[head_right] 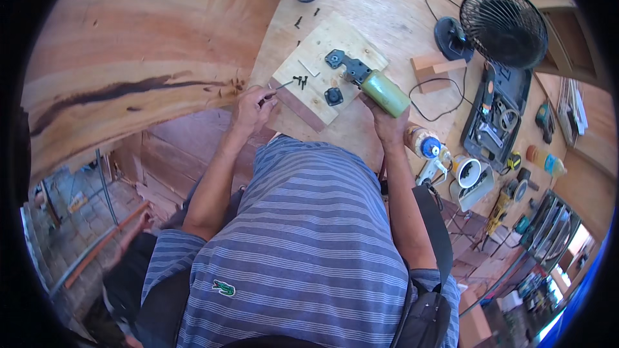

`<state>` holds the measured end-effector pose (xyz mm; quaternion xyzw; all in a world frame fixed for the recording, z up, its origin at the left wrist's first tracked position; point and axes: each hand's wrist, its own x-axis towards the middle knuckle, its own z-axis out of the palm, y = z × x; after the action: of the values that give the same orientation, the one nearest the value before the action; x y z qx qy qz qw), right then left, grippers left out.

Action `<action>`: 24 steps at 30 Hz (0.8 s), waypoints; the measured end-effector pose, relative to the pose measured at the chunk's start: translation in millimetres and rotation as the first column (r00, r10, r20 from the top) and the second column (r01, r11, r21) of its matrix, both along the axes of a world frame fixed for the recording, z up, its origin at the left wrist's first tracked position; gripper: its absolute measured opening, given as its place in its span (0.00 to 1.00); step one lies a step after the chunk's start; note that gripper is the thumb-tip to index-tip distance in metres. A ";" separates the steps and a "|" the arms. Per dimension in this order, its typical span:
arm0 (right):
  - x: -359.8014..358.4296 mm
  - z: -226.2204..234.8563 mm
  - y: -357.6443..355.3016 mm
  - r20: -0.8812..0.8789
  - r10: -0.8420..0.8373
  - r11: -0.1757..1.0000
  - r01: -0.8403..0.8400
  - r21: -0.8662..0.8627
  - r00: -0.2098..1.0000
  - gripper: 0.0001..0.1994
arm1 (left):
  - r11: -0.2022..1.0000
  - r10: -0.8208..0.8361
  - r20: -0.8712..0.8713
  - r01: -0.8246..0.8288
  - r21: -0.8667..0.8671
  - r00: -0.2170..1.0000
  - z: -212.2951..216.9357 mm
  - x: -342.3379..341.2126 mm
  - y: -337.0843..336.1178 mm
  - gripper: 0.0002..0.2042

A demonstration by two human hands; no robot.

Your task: The person uses a green pneumatic nail gun to drive screws into small metal brackets placed on a wooden workbench. They repeatedly pick up screws, insert them into the tool, and fire the nail gun to fasten the hardware. The person also uses a spray can to apply lubricant to the tool's mechanism during the process.

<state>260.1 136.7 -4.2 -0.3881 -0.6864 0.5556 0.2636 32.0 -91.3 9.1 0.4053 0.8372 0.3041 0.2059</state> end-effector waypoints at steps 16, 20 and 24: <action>-3.2 8.4 -1.9 0.055 -0.009 0.998 0.012 -0.060 0.998 0.16 | 0.988 -0.157 -0.003 0.157 -0.013 0.988 -45.6 -38.8 41.2 0.07; -7.8 16.4 -1.1 0.062 0.006 0.999 -0.003 -0.047 0.998 0.16 | 0.988 -0.148 0.053 0.150 -0.032 0.987 -42.4 -39.2 47.6 0.07; -7.0 15.9 -0.9 0.077 -0.014 0.997 0.020 -0.070 0.997 0.16 | 0.986 -0.147 0.053 0.151 -0.071 0.988 -50.2 -45.5 46.5 0.08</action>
<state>253.1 135.8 11.7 -0.4239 -0.6727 0.5619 0.2280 -13.5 -44.8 -41.1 0.4514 0.8102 0.2659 0.2629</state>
